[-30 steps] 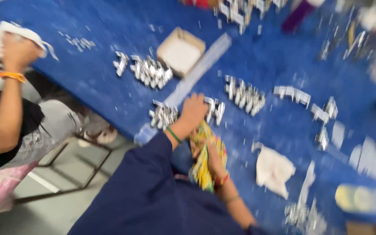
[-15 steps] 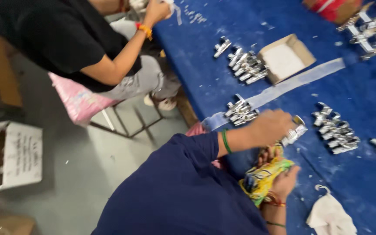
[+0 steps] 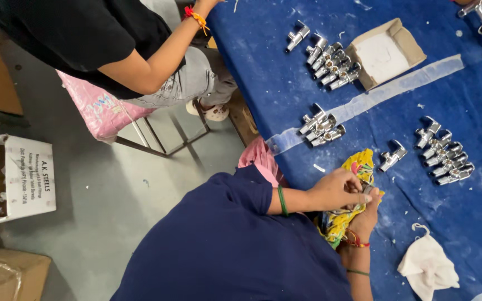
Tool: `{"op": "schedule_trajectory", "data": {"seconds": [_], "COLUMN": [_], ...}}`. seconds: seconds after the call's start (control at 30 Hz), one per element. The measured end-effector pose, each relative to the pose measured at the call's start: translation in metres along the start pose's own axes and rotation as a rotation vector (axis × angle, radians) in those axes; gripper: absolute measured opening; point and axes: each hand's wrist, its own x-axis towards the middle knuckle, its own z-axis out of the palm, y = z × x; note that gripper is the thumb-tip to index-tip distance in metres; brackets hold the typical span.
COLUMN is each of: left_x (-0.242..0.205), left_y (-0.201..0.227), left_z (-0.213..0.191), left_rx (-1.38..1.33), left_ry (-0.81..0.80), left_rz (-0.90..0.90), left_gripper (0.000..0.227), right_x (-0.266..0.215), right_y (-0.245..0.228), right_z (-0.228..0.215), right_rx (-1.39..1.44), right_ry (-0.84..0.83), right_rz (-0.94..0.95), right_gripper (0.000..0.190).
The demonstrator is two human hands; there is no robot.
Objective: The person wipes multiple small chrome-plated metal parts with a colorful cloth on a blue work table. They pick up each part, rub it with the cloth, and place it back on the table. Another person is also seen cleaning similar parts nearby.
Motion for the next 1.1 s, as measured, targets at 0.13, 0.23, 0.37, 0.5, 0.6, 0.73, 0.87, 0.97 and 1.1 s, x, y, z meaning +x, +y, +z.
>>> {"op": "schedule_trajectory", "data": {"seconds": [0.13, 0.23, 0.37, 0.5, 0.6, 0.73, 0.87, 0.97, 1.1], "left_x": [-0.001, 0.014, 0.036, 0.026, 0.044, -0.018, 0.009, 0.001, 0.008], "left_y": [-0.025, -0.049, -0.098, -0.154, -0.16, -0.153, -0.126, -0.113, -0.096], "left_z": [0.021, 0.049, 0.081, 0.097, 0.074, 0.066, 0.058, 0.059, 0.049], "left_rx": [-0.37, -0.522, -0.786, -0.263, -0.101, -0.066, -0.466, -0.678, -0.766], "left_ry": [-0.146, -0.228, -0.29, -0.226, -0.173, -0.271, -0.195, -0.207, -0.184], "left_rz": [-0.206, -0.205, -0.336, -0.12, 0.149, -0.211, -0.23, -0.391, -0.396], "left_gripper": [0.039, 0.042, 0.047, 0.049, 0.058, 0.047, 0.058, 0.06, 0.056], "right_x": [-0.022, -0.03, -0.036, -0.043, -0.028, -0.055, -0.031, -0.036, -0.029], "right_y": [-0.012, -0.028, -0.034, -0.021, -0.025, -0.012, -0.011, -0.003, -0.002], "right_z": [0.008, 0.019, 0.017, -0.003, 0.008, -0.01, -0.01, -0.006, 0.008], "right_rx": [-0.25, -0.19, -0.117, -0.45, -0.708, -0.885, -1.003, -1.069, -1.182], "right_ry": [0.057, 0.0, -0.129, -0.006, -0.068, 0.022, 0.07, 0.071, 0.125], "right_rz": [-0.117, -0.129, -0.14, -0.131, -0.248, -0.205, -0.318, -0.413, -0.459], "right_gripper": [0.049, 0.055, 0.058, 0.046, 0.047, 0.032, 0.037, 0.035, 0.031]}}
